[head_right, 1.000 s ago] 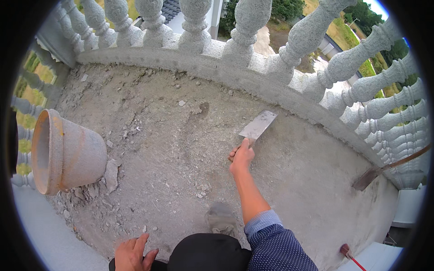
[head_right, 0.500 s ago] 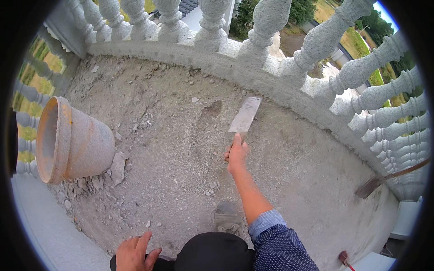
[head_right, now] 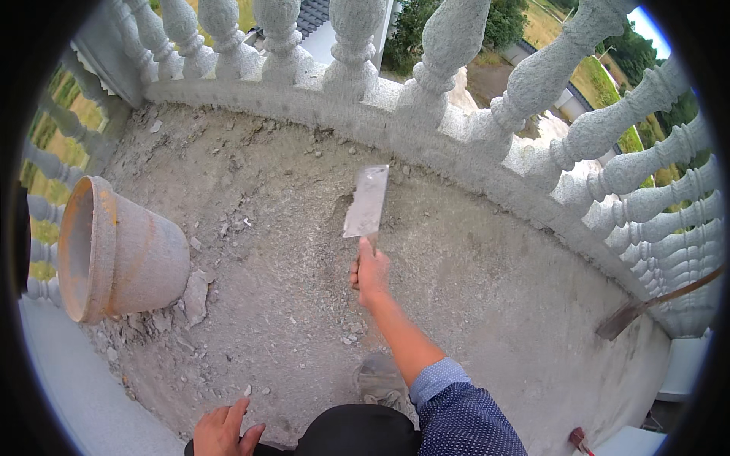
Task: The person scrapes concrete debris from a balcony floor using a hand trowel, then sweeps the area with a broom, and finally uses a shovel to gather the debris into a bucket.
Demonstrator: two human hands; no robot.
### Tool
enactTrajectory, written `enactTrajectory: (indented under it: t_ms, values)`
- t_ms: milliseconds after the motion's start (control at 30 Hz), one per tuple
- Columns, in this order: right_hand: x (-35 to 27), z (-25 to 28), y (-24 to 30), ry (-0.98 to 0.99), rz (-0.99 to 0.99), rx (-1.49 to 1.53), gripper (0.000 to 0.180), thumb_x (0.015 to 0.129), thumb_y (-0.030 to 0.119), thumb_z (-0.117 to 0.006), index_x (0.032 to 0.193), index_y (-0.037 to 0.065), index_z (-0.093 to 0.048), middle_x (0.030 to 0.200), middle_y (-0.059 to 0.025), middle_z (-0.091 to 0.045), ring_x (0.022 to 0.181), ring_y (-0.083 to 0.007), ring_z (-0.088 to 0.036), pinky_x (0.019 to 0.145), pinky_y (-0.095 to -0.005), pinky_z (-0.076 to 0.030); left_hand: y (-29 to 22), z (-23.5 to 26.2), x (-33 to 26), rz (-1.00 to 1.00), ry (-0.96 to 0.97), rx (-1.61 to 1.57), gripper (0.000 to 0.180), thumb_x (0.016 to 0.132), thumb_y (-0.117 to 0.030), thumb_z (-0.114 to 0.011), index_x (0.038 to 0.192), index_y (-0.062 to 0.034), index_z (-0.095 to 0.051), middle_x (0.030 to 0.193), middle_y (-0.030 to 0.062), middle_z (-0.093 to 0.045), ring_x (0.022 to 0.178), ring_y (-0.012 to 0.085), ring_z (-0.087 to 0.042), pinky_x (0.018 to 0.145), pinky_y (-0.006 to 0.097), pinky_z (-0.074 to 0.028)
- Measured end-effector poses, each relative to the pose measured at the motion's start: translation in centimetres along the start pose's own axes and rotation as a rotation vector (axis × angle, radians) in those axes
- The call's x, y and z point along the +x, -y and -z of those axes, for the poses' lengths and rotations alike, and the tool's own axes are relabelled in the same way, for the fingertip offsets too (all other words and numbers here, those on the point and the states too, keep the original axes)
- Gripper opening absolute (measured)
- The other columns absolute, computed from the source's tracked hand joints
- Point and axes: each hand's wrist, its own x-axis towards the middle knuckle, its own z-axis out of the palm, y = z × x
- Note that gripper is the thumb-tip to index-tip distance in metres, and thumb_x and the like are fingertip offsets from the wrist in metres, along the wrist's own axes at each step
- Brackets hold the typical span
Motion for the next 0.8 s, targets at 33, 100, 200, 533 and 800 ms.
enactTrajectory:
  t_ms: [33, 100, 200, 533, 800]
  values:
    - [1.2, 1.0, 1.1, -0.153, 0.031, 0.187, 0.037, 0.097, 0.043, -0.052, 0.078, 0.012, -0.042, 0.061, 0.0002, -0.045, 0.046, -0.0108, -0.042, 0.041, -0.0279, -0.034, -0.3, 0.2, -0.1, 0.009, -0.003, -0.023, 0.044, 0.089, -0.024, -0.064, 0.127, -0.0040, -0.054, 0.090, 0.0197, -0.062, 0.079, 0.0405, -0.060, 0.068, 0.048, -0.048]
    - [4.8, 3.6, 2.2, -0.330, 0.161, 0.444, 0.037, 0.098, 0.043, -0.050, 0.077, 0.013, -0.040, 0.062, 0.0002, -0.044, 0.047, -0.0117, -0.042, 0.042, -0.0285, -0.035, -0.7, 0.4, -0.4, -0.004, 0.015, -0.041, 0.044, 0.089, -0.023, -0.064, 0.127, -0.0039, -0.054, 0.089, 0.0197, -0.062, 0.079, 0.0402, -0.060, 0.067, 0.048, -0.048]
    - [6.9, 1.8, 2.1, -0.337, 0.077, 0.531, 0.037, 0.098, 0.042, -0.048, 0.078, 0.013, -0.039, 0.061, -0.0005, -0.043, 0.047, -0.0124, -0.041, 0.042, -0.0298, -0.035, -1.0, 0.8, -0.4, -0.018, 0.012, -0.068, 0.045, 0.089, -0.023, -0.064, 0.128, -0.0037, -0.054, 0.087, 0.0201, -0.062, 0.078, 0.0403, -0.059, 0.067, 0.048, -0.047]
    - [2.2, -10.4, -4.5, 0.323, 0.060, -0.441, 0.035, 0.094, 0.038, -0.056, 0.078, 0.008, -0.049, 0.061, -0.0031, -0.049, 0.042, -0.0133, -0.042, 0.037, -0.0307, -0.033, 1.3, -0.6, 1.3, 0.027, 0.056, 0.006, 0.045, 0.089, -0.021, -0.065, 0.129, -0.0048, -0.054, 0.089, 0.0209, -0.062, 0.080, 0.0417, -0.059, 0.068, 0.048, -0.048]
    - [7.1, -5.0, 1.2, -0.247, 0.083, 0.464, 0.034, 0.097, 0.037, -0.051, 0.084, 0.008, -0.042, 0.064, -0.0043, -0.048, 0.044, -0.0129, -0.044, 0.038, -0.0292, -0.032, 0.7, 0.6, -0.9, 0.016, 0.007, -0.030, 0.044, 0.088, -0.022, -0.066, 0.127, -0.0044, -0.055, 0.090, 0.0190, -0.062, 0.079, 0.0400, -0.060, 0.068, 0.049, -0.048]
